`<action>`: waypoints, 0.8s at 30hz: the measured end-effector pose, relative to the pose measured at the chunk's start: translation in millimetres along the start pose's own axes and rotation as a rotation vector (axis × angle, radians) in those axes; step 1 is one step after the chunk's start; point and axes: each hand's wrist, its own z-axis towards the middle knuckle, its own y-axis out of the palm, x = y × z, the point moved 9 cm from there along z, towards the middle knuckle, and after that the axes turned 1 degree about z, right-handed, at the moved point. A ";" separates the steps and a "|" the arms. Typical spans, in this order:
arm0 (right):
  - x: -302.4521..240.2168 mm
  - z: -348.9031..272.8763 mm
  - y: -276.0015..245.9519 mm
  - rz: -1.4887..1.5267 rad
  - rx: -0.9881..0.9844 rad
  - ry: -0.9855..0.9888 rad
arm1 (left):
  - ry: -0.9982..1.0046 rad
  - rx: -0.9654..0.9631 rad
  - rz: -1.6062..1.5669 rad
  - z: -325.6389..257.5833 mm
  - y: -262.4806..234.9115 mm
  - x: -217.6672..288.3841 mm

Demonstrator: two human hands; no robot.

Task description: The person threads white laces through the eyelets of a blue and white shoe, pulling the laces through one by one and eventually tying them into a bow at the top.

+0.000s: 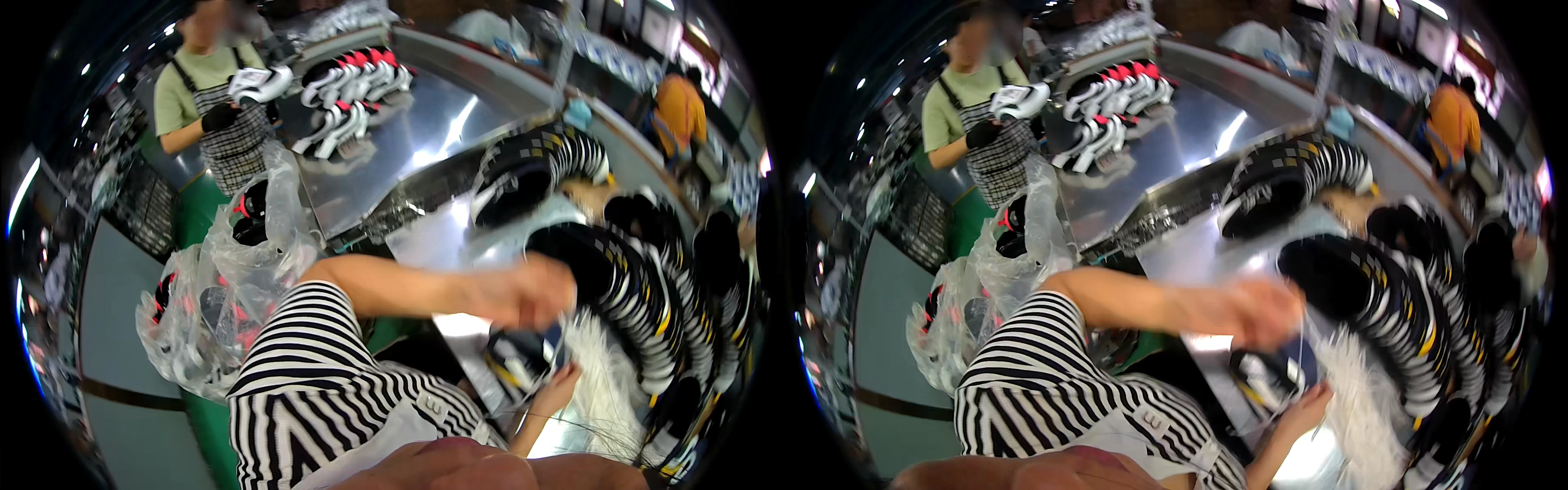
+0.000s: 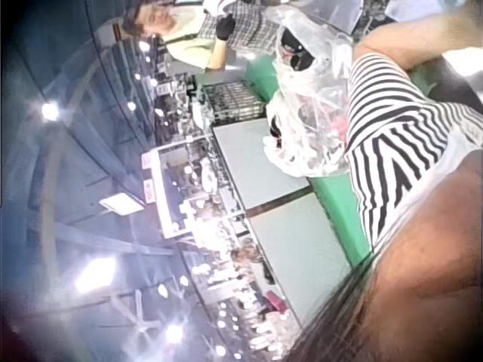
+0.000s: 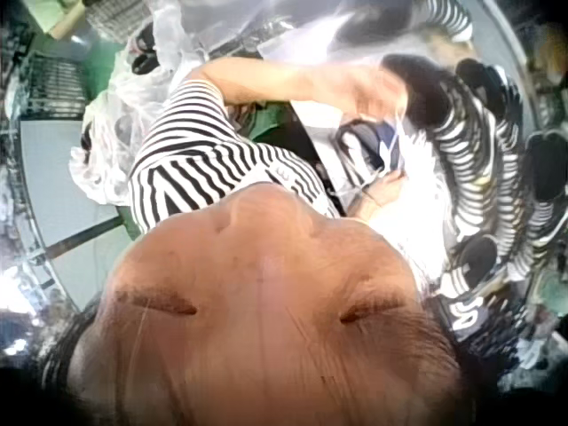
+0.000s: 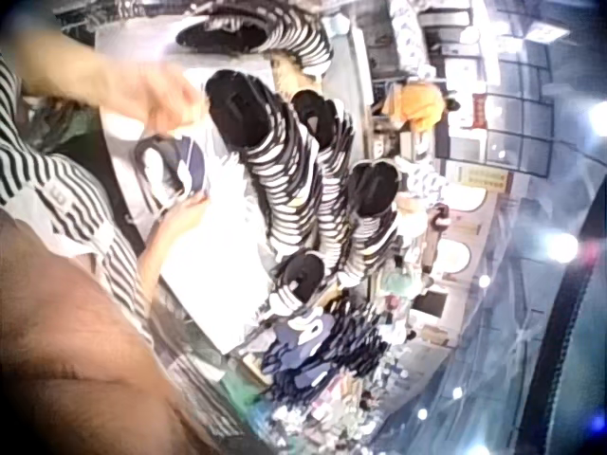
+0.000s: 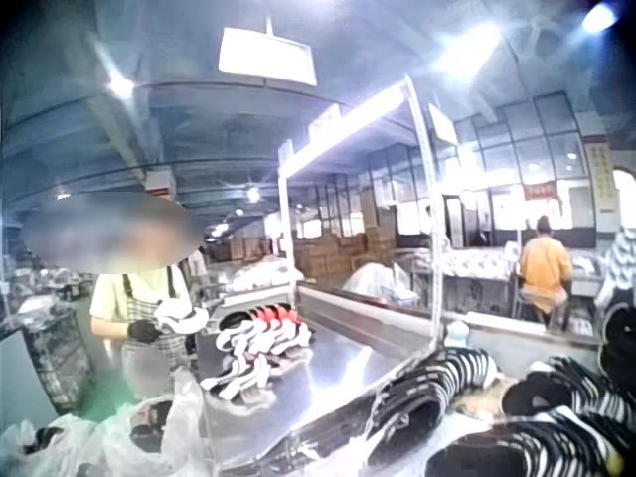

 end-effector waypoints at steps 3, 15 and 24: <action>18.5 4.2 22.2 0.241 -0.089 0.222 | 0.217 0.036 0.300 -11.5 18.7 78.7; -40.7 -31.5 -27.6 0.578 -0.186 0.174 | 0.156 0.057 1.606 -4.1 -34.9 -121.8; -46.7 -65.3 -16.7 0.408 -0.353 0.092 | -0.050 0.174 1.640 5.3 -62.0 -126.5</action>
